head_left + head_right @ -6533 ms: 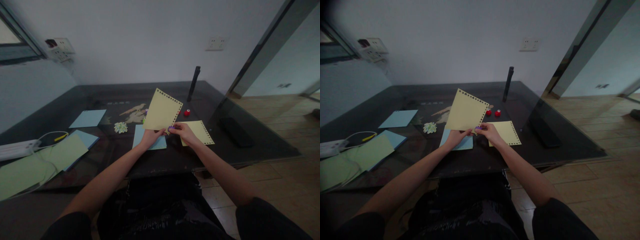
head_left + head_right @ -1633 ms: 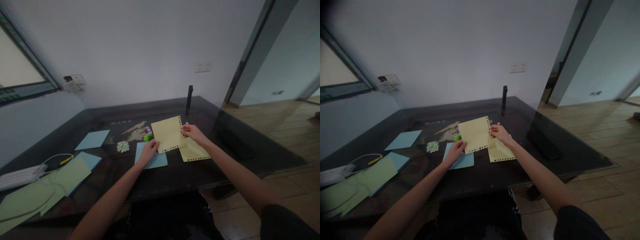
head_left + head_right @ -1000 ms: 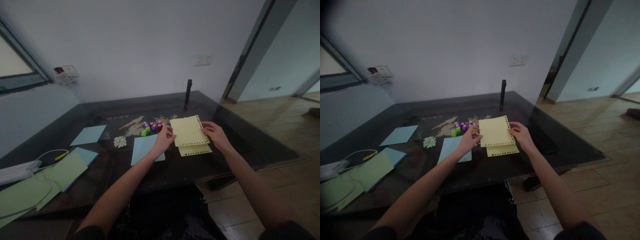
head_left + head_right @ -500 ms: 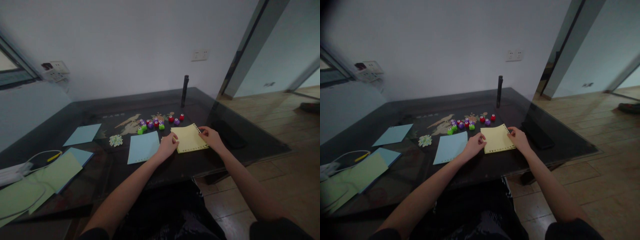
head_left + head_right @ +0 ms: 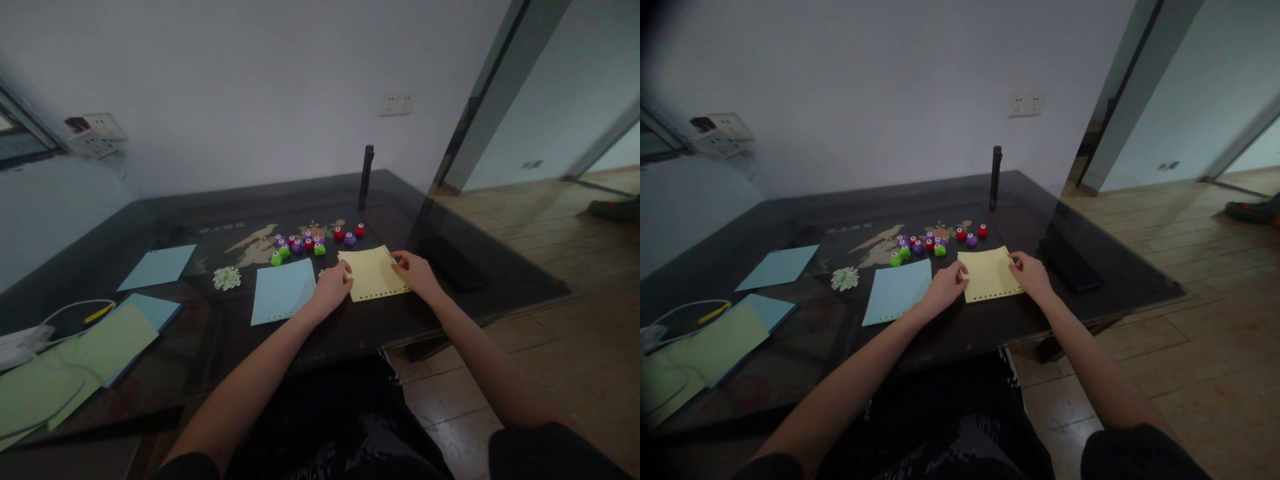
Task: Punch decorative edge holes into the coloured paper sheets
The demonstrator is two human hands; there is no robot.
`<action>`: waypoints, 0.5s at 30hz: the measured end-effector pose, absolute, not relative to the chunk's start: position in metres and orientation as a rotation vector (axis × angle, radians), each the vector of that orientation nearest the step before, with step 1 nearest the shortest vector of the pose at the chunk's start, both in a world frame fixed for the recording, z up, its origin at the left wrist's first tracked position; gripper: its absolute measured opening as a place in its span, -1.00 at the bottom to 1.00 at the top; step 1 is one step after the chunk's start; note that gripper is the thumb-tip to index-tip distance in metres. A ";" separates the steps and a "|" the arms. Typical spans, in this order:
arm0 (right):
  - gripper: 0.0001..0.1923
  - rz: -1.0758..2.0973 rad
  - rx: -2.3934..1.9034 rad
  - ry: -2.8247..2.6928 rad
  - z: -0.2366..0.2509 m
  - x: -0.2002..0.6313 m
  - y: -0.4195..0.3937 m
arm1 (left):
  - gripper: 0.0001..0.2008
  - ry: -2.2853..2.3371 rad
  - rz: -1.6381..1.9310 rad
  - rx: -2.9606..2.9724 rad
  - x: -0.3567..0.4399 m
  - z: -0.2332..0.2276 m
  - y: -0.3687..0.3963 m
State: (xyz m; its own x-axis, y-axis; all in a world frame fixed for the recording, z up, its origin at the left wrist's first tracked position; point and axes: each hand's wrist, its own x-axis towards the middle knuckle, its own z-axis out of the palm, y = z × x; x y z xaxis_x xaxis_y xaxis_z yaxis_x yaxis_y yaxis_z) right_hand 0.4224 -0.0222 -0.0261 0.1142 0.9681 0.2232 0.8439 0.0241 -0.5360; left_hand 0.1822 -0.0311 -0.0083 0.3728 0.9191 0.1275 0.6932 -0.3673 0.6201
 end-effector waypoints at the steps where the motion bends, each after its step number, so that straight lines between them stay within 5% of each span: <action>1: -0.69 0.288 -1.844 -1.762 -0.027 0.423 -0.022 | -0.84 1.395 0.634 2.178 0.182 -0.008 -0.031; 15: -0.68 0.209 -1.889 -1.856 -0.026 0.420 -0.024 | -0.89 1.419 0.519 2.375 0.186 -0.008 -0.034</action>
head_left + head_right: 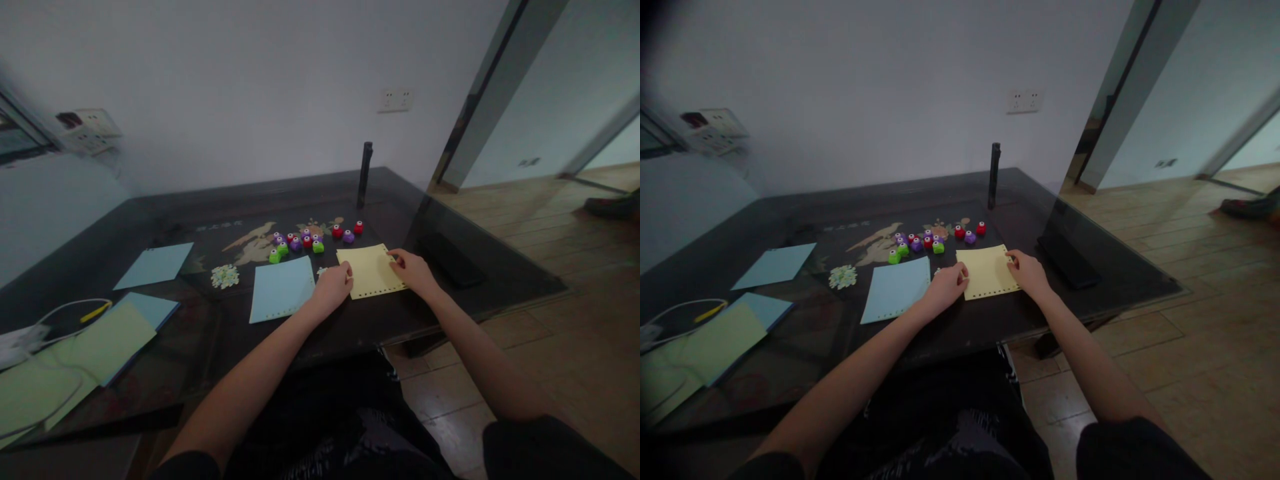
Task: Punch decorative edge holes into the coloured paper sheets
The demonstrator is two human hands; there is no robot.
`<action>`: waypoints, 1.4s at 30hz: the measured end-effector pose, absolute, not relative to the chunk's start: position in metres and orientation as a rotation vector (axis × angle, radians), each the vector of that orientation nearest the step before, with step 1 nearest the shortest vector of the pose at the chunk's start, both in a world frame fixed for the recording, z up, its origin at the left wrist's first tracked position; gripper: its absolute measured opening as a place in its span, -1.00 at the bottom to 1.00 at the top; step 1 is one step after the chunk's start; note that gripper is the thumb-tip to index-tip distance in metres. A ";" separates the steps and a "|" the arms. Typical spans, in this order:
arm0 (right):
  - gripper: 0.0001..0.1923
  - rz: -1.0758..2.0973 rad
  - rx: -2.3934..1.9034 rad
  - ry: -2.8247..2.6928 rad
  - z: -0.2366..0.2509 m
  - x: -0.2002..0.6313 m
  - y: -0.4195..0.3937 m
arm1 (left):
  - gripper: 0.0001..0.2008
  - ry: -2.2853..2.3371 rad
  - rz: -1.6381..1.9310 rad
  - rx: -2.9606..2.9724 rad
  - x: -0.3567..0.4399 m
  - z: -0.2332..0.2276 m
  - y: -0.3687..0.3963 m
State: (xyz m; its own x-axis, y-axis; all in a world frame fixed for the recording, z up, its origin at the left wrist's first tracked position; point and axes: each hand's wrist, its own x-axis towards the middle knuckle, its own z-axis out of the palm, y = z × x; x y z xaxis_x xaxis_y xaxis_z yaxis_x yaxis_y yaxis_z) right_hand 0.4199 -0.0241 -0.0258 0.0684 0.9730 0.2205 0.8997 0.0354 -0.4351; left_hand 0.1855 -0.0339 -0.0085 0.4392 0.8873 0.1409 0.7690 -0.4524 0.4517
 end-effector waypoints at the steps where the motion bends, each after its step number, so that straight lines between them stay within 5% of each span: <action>1: -0.68 0.209 -1.887 -1.857 -0.026 0.420 -0.024 | -0.89 1.419 0.509 2.379 0.186 -0.008 -0.034; 42: -0.75 0.222 -1.791 -1.884 -0.026 0.421 -0.028 | -0.84 1.392 0.492 2.395 0.185 -0.007 -0.037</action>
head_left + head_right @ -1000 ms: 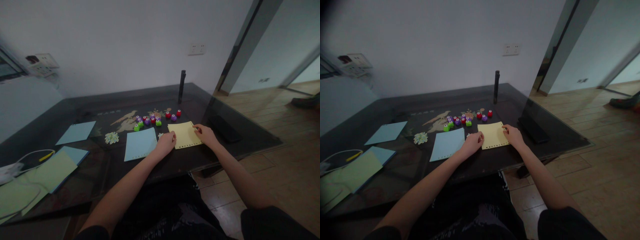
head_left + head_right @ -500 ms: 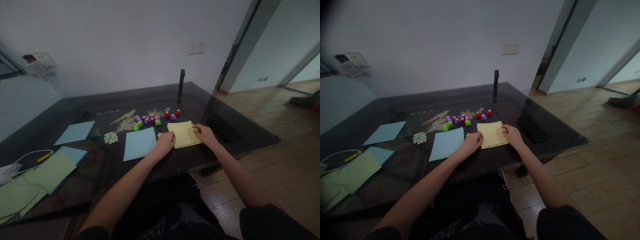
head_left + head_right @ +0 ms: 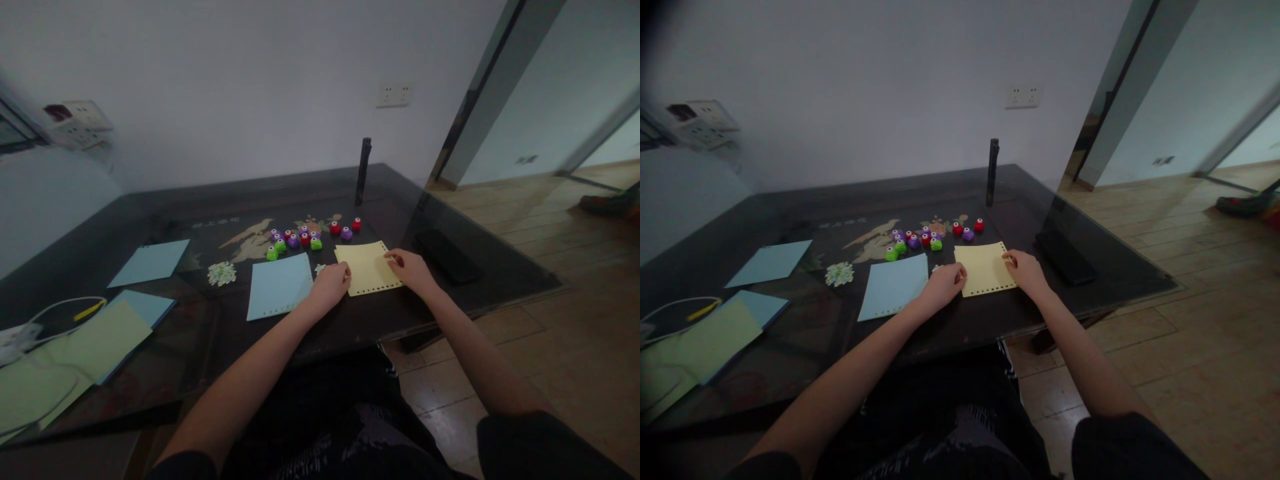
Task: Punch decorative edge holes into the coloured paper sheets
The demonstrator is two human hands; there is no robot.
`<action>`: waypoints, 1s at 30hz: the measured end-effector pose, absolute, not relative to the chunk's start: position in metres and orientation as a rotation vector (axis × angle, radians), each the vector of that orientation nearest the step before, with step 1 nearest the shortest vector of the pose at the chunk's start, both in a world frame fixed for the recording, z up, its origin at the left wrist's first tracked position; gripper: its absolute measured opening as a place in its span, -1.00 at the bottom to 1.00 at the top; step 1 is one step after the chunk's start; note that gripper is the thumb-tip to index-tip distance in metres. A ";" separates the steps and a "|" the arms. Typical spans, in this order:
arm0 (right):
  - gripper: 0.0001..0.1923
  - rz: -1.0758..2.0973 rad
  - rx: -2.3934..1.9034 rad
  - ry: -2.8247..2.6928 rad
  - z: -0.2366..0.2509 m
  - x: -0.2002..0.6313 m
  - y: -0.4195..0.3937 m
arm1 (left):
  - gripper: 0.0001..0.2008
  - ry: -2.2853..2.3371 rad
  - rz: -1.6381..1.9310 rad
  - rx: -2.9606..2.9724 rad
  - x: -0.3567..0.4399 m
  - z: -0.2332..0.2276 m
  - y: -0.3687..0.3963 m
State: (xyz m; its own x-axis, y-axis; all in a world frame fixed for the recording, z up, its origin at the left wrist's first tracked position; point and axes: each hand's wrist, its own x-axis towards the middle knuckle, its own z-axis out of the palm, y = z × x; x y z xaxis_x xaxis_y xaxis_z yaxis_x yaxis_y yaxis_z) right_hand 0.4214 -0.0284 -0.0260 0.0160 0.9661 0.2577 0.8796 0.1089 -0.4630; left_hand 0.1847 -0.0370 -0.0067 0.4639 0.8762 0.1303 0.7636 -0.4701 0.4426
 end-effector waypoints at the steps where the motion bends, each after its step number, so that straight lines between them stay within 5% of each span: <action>1: -0.75 0.228 -1.784 -1.887 -0.026 0.421 -0.029 | -0.84 1.390 0.493 2.396 0.185 -0.006 -0.037; 21: -0.82 -0.012 -1.709 -1.937 -0.029 0.420 -0.030 | -0.77 1.440 0.419 2.435 0.183 0.009 -0.051; 30: -0.83 0.190 -1.389 -2.053 0.010 0.355 -0.022 | -0.85 1.650 0.749 2.426 0.048 0.032 -0.024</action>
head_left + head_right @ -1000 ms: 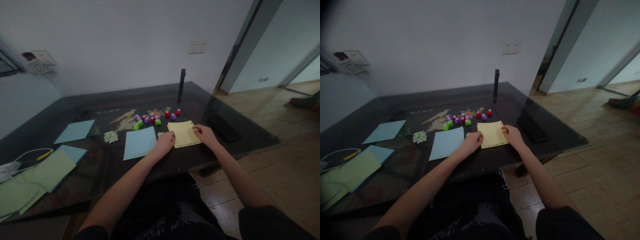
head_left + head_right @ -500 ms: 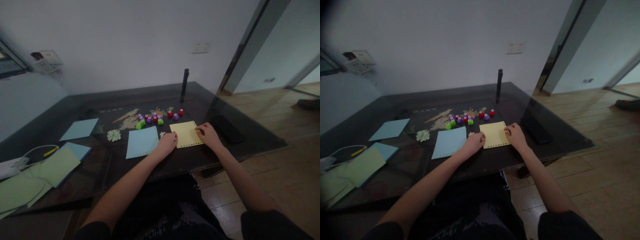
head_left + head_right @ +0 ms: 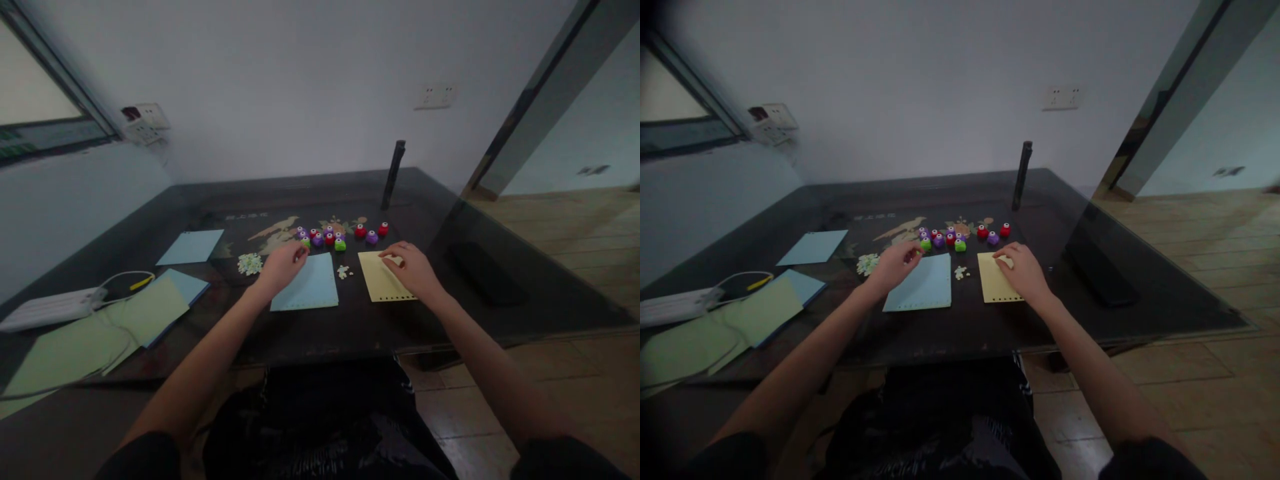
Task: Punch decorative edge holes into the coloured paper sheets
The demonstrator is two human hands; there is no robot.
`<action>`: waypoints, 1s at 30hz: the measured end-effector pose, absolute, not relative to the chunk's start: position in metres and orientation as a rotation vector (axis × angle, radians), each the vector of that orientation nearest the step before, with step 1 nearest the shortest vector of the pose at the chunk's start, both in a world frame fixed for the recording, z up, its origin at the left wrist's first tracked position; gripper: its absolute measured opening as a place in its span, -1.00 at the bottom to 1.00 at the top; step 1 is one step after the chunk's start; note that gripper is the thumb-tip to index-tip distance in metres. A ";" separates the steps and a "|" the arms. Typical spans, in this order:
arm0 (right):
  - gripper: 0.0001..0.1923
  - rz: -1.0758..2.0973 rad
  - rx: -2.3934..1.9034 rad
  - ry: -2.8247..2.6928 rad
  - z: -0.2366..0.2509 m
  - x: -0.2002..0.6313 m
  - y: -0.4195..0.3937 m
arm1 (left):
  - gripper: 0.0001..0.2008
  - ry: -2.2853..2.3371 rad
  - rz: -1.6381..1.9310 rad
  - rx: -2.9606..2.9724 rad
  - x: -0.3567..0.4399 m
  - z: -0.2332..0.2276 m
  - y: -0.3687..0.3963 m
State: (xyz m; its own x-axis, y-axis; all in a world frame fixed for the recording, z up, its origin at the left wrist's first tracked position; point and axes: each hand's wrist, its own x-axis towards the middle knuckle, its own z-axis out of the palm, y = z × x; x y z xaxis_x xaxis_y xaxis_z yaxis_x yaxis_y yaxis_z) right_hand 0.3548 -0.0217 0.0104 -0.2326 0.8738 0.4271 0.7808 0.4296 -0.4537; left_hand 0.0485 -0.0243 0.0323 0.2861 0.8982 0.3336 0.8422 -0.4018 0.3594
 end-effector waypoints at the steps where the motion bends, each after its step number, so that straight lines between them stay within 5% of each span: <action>1: -0.83 0.226 -1.330 -2.107 0.013 0.339 -0.019 | -0.84 1.695 0.756 2.427 0.032 0.026 -0.021; 12: -0.56 -0.049 -1.310 -2.678 0.006 0.223 0.017 | -0.49 1.730 0.557 2.469 -0.005 -0.031 -0.015; 30: -0.75 0.044 -1.292 -2.446 0.000 0.222 0.014 | -0.44 1.734 0.597 2.476 -0.007 -0.025 -0.016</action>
State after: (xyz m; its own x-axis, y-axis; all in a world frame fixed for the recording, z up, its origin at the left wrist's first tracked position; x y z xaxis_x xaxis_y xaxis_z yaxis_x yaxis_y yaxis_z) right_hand 0.2218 0.0141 0.0003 -0.5091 0.8031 0.3096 0.7914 0.5781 -0.1984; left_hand -0.0070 -0.0161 -0.0250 0.2922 0.9152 0.2774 0.8919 -0.3655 0.2664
